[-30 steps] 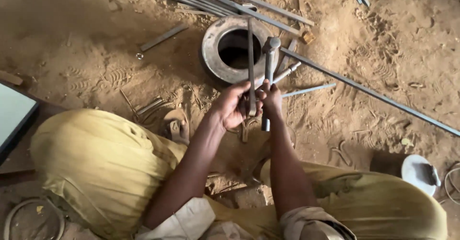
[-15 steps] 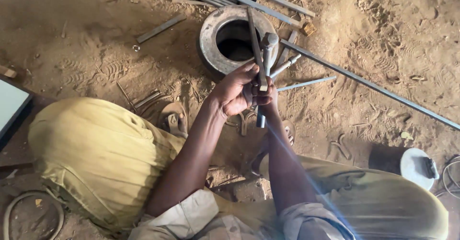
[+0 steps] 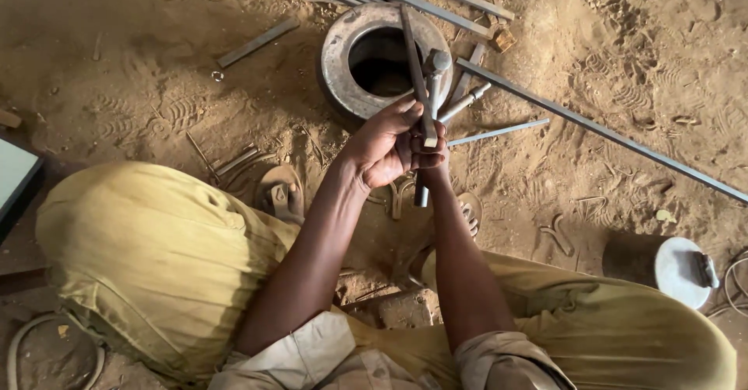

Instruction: The person sits on the ground and repeatedly hammers a metal rod placed on a circular metal base. They adjust the rod's position between strikes and continue striking it with a hammer.

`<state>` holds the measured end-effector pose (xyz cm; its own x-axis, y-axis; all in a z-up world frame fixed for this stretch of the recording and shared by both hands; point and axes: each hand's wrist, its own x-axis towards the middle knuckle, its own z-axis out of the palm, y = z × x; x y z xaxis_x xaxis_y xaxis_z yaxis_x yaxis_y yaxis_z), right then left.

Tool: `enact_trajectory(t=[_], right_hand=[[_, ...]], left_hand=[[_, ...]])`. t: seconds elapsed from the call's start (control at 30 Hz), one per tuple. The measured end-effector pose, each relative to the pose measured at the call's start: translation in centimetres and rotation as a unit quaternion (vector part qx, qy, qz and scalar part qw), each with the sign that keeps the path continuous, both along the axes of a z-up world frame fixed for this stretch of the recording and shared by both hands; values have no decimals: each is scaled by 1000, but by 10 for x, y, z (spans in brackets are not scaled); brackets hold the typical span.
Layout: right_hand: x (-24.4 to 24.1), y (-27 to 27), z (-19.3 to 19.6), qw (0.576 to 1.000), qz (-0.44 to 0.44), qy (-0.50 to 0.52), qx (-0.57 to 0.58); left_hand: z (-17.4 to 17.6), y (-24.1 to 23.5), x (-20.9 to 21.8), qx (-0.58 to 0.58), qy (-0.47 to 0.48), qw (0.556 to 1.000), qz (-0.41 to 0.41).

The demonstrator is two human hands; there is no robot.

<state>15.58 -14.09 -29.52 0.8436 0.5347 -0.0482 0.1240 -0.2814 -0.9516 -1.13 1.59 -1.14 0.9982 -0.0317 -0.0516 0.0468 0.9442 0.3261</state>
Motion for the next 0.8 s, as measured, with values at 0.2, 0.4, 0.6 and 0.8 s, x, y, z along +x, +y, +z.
enact_trajectory(t=[0.2,0.4,0.6,0.8], right_hand=[[-15,7,25,992,11,-122,-17],[-34,23,83,998,-52,20,-15],[-43,31,114,991,-87,102,24],[-34,25,87,982,-101,112,-115]], left_hand=[[3,-2,3,34,20,999,24],[11,-5,8,157,25,982,105],[1,-4,11,210,4,969,132],[-4,-9,12,237,-9,958,163]])
